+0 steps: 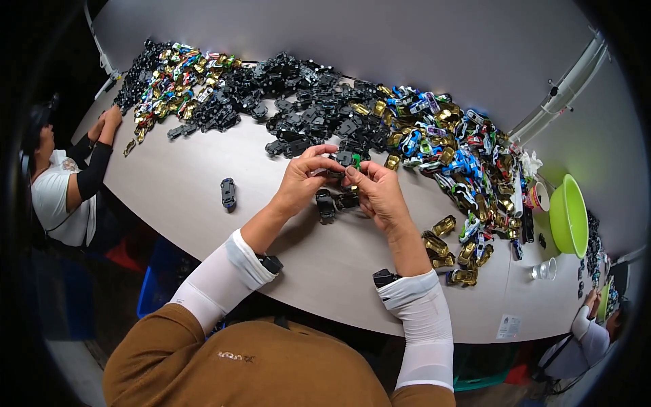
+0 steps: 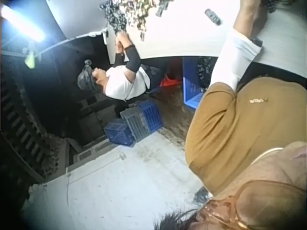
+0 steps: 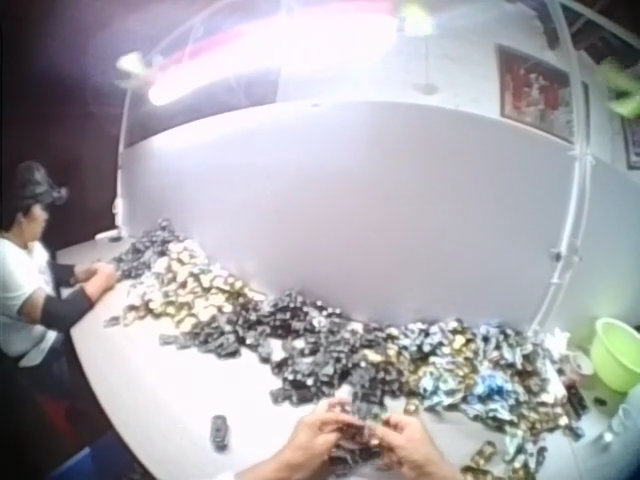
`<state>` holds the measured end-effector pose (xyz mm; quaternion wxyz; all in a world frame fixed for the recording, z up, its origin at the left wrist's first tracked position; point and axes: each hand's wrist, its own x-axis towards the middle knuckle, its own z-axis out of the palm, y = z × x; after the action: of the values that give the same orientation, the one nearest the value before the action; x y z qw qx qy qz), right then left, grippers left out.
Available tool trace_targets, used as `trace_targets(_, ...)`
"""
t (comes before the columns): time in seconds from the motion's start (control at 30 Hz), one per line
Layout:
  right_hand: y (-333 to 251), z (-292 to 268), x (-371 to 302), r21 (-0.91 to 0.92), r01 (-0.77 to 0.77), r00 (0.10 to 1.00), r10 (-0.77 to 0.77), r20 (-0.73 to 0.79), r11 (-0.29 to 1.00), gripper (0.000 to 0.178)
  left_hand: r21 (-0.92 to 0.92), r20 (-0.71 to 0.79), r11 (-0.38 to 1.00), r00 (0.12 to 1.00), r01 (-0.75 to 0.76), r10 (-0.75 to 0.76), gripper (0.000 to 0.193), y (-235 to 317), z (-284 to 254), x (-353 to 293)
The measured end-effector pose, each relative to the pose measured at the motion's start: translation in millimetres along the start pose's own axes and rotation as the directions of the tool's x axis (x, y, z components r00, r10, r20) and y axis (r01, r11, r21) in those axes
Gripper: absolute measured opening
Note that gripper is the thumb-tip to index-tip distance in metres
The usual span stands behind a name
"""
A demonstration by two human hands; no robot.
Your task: Manually assemble various components into small toy cars at a workstation.
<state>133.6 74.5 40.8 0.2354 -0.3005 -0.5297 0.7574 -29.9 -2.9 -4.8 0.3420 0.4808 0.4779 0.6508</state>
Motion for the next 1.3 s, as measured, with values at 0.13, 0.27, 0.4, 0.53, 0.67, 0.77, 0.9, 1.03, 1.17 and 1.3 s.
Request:
trace_targets(0.13,0,0,-1,0.011,-0.008,0.999,0.008,-0.043,1.000,0.025,-0.241,0.056,0.960,0.989,0.146,-0.137,0.030,9,-1,2)
trace_targets(0.27,3,5,0,-0.007,0.004,1.000,-0.004,-0.030,1.000,0.025,-0.560,0.107,0.787,0.964,0.260,-0.243,0.024,10,-15,1)
trace_targets(0.4,5,6,1,-0.160,0.060,0.996,-0.069,-0.054,0.985,0.022,-0.374,0.004,0.907,0.979,0.191,-0.205,0.040,4,-6,1)
trace_targets(0.53,19,4,5,-0.631,0.355,0.884,-0.467,-0.014,0.690,0.024,-0.490,-0.028,0.844,0.965,0.215,-0.262,0.054,3,-3,3)
trace_targets(0.67,15,15,0,-0.837,0.446,0.710,-0.695,0.114,0.317,0.031,-0.419,0.004,0.859,0.946,0.295,-0.323,0.045,15,-4,-1)
trace_targets(0.77,12,17,-5,-0.882,0.371,0.731,-0.677,0.084,0.290,0.031,-0.420,0.034,0.864,0.956,0.277,-0.290,0.035,7,-5,1)
trace_targets(0.9,10,17,-6,-0.895,0.343,0.731,-0.679,0.064,0.284,0.031,-0.491,0.065,0.826,0.957,0.277,-0.283,0.028,4,-4,2)
trace_targets(1.03,8,20,-7,-0.903,0.344,0.721,-0.688,0.077,0.259,0.027,-0.324,0.011,0.905,0.958,0.275,-0.288,0.027,4,-5,1)
trace_targets(1.17,8,24,-8,-0.926,0.314,0.736,-0.669,0.098,0.209,0.023,-0.236,-0.034,0.959,0.985,0.159,-0.171,0.028,4,0,-1)
trace_targets(1.3,10,27,-7,-0.914,0.338,0.709,-0.699,0.090,0.225,0.022,-0.197,-0.073,0.977,0.993,0.082,-0.098,0.028,3,8,-4)
